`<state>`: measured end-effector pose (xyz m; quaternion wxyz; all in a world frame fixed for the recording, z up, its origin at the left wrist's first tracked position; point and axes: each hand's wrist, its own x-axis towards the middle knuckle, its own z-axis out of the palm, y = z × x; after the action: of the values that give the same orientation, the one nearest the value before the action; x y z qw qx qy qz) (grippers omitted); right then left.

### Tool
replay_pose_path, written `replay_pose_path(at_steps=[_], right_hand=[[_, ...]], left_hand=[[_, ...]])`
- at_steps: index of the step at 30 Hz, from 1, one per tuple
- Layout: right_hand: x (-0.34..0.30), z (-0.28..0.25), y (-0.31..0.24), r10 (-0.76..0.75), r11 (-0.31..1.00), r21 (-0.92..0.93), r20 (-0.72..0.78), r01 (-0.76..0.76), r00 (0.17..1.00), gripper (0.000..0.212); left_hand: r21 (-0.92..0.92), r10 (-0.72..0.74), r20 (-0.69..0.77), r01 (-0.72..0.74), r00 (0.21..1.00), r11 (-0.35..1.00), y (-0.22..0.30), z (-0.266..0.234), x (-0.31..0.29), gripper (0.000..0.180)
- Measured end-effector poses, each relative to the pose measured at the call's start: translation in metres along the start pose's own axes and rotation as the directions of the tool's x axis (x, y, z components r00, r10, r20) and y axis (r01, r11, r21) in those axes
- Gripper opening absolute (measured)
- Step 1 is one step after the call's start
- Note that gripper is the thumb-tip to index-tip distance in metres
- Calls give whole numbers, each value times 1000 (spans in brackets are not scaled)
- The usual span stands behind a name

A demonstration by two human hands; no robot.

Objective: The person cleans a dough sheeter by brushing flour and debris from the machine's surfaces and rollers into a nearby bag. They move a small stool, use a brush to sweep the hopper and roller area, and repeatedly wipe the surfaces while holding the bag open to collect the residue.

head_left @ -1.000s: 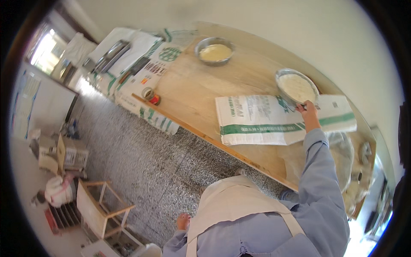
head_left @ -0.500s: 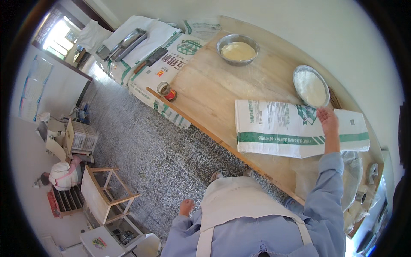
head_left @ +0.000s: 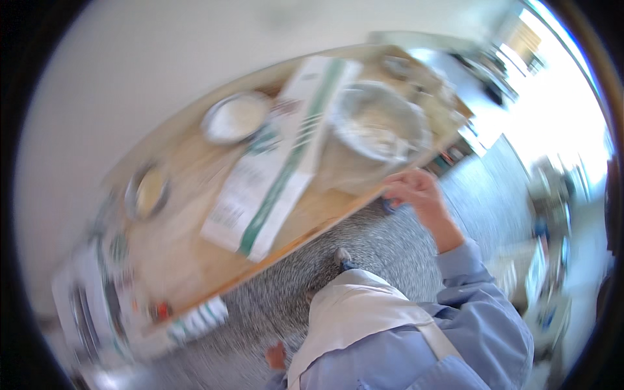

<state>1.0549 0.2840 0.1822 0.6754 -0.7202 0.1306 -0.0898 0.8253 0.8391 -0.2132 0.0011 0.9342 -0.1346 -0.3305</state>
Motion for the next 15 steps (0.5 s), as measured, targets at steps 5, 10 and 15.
replay_pose_path(at_steps=[5,10,15], right_hand=[[-102,-54,-5,-10,999,-49,-223,-1,975,33],[-184,-142,-6,-166,983,-143,-440,114,882,13],[-280,-237,-10,-381,924,-278,-598,263,705,16]], left_hand=[[-751,-214,269,343,939,565,14,-55,20,18],[-905,25,260,235,965,356,72,-107,77,18],[-906,165,377,326,911,270,184,-124,142,12]])
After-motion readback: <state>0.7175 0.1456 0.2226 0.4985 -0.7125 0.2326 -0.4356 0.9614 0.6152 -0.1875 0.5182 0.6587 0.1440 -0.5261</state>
